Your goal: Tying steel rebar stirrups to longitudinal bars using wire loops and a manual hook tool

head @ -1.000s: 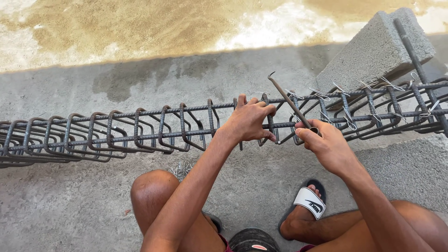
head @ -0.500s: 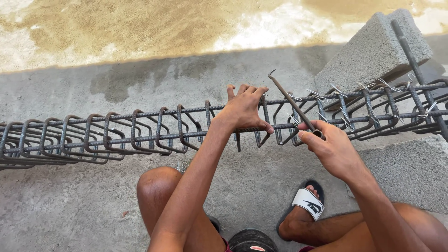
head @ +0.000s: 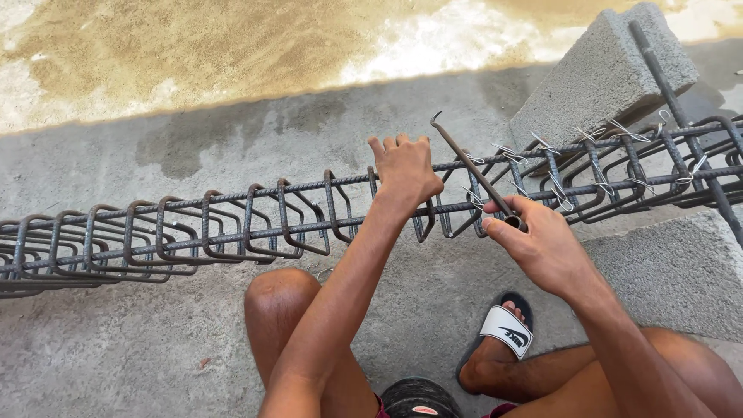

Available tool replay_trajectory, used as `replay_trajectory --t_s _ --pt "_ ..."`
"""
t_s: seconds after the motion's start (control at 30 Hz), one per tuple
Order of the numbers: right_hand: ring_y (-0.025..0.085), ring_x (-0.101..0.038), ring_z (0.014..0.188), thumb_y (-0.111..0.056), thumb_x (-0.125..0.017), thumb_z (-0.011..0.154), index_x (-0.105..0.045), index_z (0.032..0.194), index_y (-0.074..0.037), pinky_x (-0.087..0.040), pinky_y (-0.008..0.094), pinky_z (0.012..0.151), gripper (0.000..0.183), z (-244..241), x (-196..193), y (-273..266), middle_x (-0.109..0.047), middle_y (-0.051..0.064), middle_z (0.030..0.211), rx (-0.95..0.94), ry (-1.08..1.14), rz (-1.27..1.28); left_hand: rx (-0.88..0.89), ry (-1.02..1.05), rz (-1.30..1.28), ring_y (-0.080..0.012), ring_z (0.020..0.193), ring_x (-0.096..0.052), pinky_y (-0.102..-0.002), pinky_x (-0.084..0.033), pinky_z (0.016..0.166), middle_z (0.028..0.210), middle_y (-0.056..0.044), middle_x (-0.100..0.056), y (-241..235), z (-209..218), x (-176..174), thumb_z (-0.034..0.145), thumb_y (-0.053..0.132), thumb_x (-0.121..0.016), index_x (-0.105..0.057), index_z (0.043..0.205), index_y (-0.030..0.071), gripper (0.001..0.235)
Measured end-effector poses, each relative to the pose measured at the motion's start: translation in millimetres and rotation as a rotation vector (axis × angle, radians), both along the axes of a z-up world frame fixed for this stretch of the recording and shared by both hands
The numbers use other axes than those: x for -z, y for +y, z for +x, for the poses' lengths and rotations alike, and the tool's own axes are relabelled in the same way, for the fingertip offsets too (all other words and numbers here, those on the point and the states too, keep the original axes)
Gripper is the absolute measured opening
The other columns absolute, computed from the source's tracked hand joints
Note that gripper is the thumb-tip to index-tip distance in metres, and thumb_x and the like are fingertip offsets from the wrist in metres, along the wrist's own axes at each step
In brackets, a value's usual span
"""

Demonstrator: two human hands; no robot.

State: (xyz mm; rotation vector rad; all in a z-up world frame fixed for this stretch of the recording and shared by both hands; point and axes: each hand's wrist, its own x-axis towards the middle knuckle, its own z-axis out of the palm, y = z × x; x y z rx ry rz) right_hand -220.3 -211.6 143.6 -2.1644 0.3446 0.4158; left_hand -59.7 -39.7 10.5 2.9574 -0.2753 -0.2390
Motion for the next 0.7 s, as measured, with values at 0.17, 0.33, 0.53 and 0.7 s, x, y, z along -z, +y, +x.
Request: replay_trajectory --t_s 0.17,0.33,0.53,0.7 --pt "0.023 -0.056 0.06 -0.037 -0.073 0.084 -0.078 0.113 -0.015 -0.048 0.036 0.067 0.037 0.0 -2.7 -3.0 -0.063 0.01 0.058 0.012 -0.007 0.016 -0.021 0.02 0.057 -0.0408 0.11 -0.065 -0.063 -0.012 0.113 0.107 -0.017 -0.072 -7.9 -7.0 -12.2 0.076 0.026 -0.062 -0.066 0.12 0.011 0.046" --pt "0.022 -0.055 0.06 -0.036 -0.074 0.084 -0.078 0.113 -0.014 -0.047 0.035 0.065 0.037 -0.4 -3.9 -5.6 -0.063 0.01 0.058 0.025 -0.013 0.028 -0.033 0.014 0.047 -0.0424 0.108 -0.068 -0.062 -0.016 0.114 0.103 -0.017 -0.075 -4.0 -2.1 -7.7 0.075 0.023 -0.063 -0.066 0.118 0.01 0.045" --pt "0.021 -0.054 0.058 -0.037 -0.075 0.084 -0.078 0.113 -0.014 -0.047 0.035 0.064 0.037 -0.6 -0.6 -6.9 -0.061 0.009 0.056 0.019 -0.022 0.034 -0.023 0.15 0.068 -0.0411 0.113 -0.067 -0.058 -0.01 0.118 0.113 -0.018 -0.075 1.1 -24.3 -45.9 0.077 0.03 -0.063 -0.058 0.13 0.007 0.058" --pt "0.021 -0.055 0.058 -0.039 -0.076 0.083 -0.078 0.111 -0.014 -0.047 0.035 0.063 0.037 0.0 -1.4 -5.4 -0.062 0.008 0.056 0.01 -0.02 0.028 0.001 0.091 -0.053 -0.0432 0.102 -0.072 -0.06 -0.016 0.116 0.105 -0.018 -0.076 -2.3 -9.0 -15.9 0.074 0.027 -0.062 -0.06 0.123 0.003 0.054"
